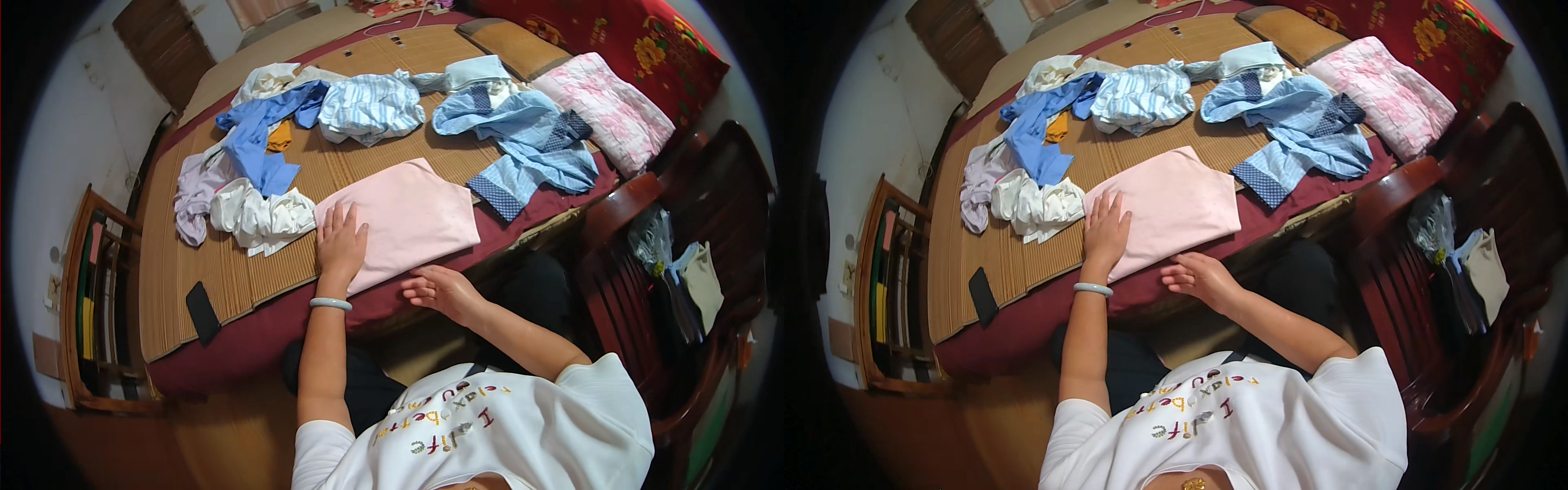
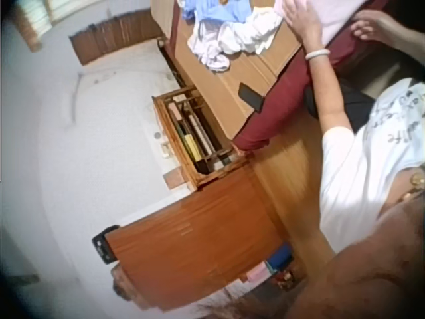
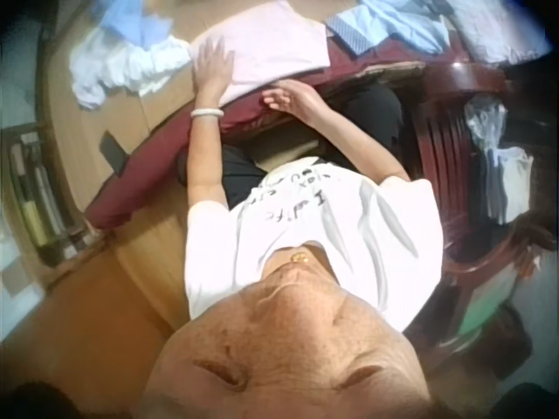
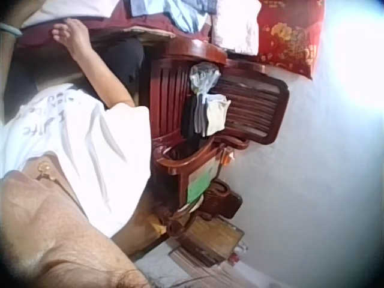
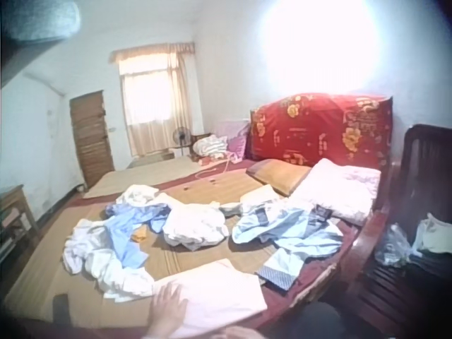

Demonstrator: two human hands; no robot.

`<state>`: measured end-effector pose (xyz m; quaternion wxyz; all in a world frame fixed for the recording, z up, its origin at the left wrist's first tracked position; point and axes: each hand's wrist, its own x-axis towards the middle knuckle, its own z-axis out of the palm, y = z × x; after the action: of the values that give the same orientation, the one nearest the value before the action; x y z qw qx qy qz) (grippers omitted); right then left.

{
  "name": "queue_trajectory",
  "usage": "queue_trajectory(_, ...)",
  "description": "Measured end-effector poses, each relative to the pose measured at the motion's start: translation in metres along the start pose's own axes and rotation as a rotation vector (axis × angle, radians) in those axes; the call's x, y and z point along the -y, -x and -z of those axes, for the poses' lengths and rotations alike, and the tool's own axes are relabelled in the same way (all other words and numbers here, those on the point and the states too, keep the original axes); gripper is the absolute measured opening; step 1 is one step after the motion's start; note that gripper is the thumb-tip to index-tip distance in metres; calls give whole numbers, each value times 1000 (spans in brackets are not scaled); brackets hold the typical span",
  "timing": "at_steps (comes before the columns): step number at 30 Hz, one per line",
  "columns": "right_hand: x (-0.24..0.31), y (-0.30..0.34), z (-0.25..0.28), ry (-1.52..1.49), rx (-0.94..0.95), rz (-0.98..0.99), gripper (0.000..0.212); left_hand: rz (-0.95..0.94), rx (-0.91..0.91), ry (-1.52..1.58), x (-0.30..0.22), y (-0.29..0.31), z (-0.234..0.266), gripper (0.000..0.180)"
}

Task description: Folding various items of clothing on a bed.

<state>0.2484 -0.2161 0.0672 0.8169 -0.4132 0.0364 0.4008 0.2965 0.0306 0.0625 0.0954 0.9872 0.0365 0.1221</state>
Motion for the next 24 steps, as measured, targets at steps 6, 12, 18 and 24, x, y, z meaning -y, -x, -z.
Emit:
queue_trajectory(6,-4,-25,-27,-79,-154,308,37,38,125,97,0,-3,7,61)
queue_trajectory(12,3,-44,-43,-396,-200,201,40,42,177,163,7,-7,13,64)
queue_trajectory(18,12,-54,-45,-373,-314,192,45,-44,161,217,13,-18,6,62)
queue_trajectory(24,9,-79,-52,-270,-373,188,48,-101,71,575,54,-20,-19,44)
